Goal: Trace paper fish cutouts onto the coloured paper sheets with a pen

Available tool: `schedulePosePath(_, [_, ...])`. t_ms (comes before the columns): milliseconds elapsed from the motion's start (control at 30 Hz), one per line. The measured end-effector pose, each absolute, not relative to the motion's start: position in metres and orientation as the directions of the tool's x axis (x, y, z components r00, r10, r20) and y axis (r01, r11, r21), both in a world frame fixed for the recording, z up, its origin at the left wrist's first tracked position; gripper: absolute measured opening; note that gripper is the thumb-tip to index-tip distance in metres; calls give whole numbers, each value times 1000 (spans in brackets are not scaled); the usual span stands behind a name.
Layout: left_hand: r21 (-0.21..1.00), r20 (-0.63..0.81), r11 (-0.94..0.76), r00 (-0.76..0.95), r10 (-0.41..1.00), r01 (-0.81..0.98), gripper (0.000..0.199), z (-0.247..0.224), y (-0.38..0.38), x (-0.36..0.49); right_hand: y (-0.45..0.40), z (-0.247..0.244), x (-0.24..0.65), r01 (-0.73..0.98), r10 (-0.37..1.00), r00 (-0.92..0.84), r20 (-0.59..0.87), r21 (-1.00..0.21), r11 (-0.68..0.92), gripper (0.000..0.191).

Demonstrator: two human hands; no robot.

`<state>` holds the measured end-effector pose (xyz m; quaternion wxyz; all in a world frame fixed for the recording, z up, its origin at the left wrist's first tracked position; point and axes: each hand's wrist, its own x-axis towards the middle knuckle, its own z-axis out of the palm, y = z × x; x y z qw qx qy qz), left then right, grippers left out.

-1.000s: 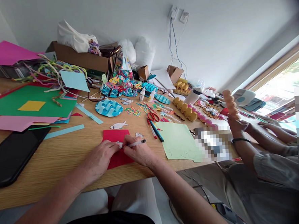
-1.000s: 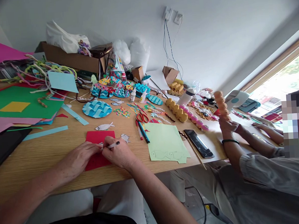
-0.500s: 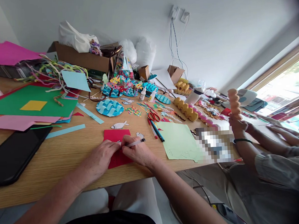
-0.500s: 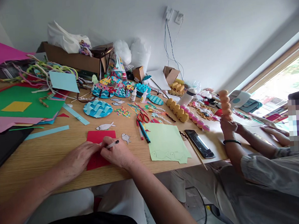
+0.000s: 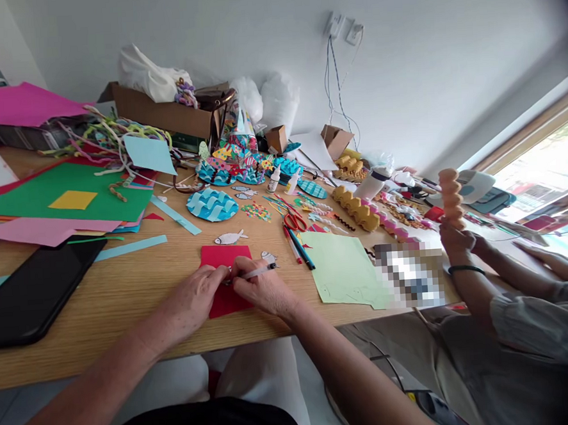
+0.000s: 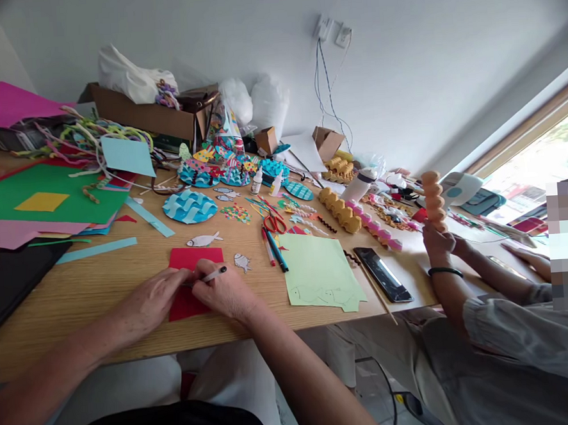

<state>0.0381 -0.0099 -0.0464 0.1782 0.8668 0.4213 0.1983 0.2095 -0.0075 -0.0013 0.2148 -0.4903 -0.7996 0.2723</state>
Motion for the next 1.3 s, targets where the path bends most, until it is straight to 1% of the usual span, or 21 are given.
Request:
schedulePosePath(233, [491, 203, -586, 569, 797, 645, 45, -48, -8, 36, -7, 2, 211, 628, 900, -430, 72, -692, 355, 11])
schedulePosePath(433, [536, 219, -601, 590, 777, 593, 40, -48, -7, 36, -2, 2, 228, 596, 934, -344, 96, -746, 296, 10])
schedulePosePath(600, [580, 211, -598, 607, 766, 553, 39, -45, -6, 35, -3, -2, 231, 585, 932, -351, 88, -757, 292, 10])
schedulePosePath(800, [589, 167, -575, 610, 774, 568, 37, -40, -3, 34, -4, -4, 226, 592, 926, -361, 114, -739, 322, 10])
schedulePosePath(1033, [590, 147, -557, 601, 786, 584, 40, -38, -1, 33, -8, 0, 216, 579, 917, -396, 40, -764, 283, 13])
schedulePosePath(1300, [610, 157, -567, 616, 772, 554, 43, -39, 0, 31, -7, -5, 216, 546, 913, -404, 56, -786, 290, 13])
